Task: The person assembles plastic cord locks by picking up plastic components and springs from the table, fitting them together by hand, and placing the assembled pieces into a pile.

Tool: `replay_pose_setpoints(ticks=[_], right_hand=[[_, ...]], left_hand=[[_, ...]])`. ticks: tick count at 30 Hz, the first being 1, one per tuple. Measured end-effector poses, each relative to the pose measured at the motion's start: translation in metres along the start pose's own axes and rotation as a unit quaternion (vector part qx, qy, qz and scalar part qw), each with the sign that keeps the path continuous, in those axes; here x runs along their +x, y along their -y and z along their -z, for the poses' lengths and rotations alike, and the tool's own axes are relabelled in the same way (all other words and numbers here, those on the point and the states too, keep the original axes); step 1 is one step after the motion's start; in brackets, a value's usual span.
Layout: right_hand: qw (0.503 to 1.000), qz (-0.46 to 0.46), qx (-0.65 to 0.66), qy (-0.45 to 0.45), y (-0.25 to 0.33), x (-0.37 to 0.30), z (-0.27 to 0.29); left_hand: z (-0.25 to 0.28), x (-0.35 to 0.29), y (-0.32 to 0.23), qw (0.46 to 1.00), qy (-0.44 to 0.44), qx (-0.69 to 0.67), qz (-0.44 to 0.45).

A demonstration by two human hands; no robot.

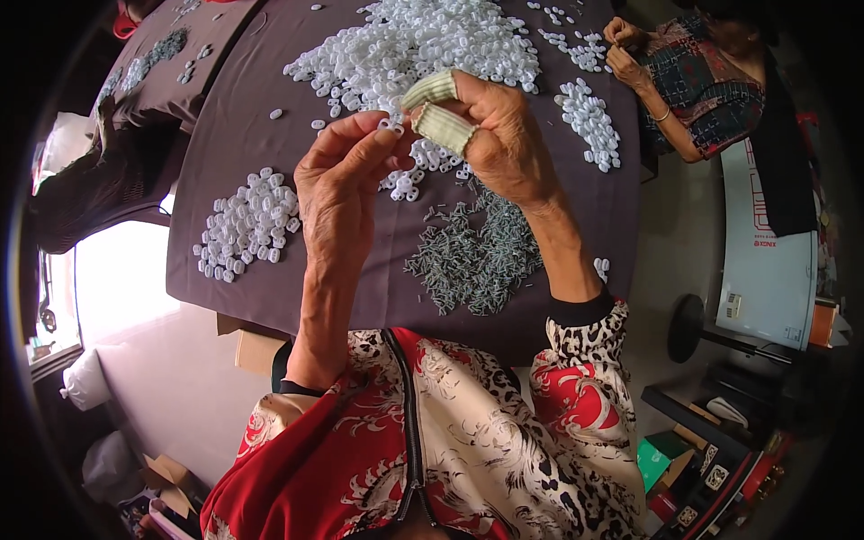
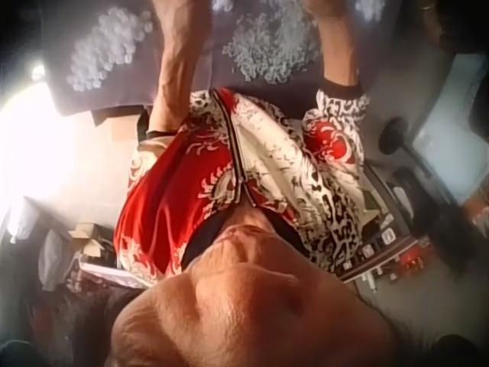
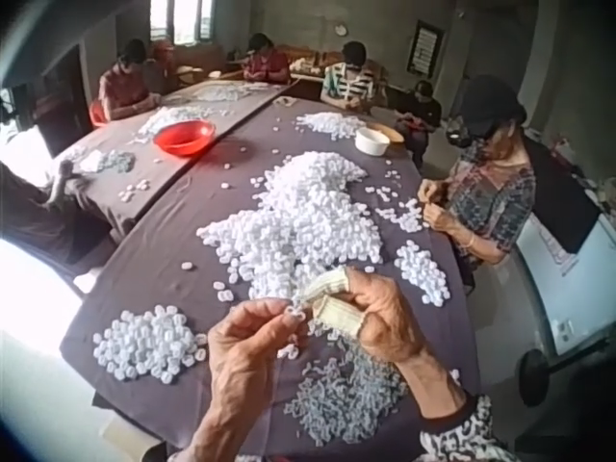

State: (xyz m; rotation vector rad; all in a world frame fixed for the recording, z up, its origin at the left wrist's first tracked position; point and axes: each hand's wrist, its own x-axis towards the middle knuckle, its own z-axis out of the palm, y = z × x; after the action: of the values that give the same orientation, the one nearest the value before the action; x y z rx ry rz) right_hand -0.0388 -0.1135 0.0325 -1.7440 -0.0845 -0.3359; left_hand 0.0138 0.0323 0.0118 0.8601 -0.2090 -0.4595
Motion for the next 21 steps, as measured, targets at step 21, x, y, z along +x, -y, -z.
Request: replay_pose_setpoints(ticks=[21], right_hand=[[0.959,0.009,-0.270,0.083,-0.117,-0.028,-0.023]], left_hand=[[0.013,0.014,-0.007,1.000,0.021,0.001,0.014]])
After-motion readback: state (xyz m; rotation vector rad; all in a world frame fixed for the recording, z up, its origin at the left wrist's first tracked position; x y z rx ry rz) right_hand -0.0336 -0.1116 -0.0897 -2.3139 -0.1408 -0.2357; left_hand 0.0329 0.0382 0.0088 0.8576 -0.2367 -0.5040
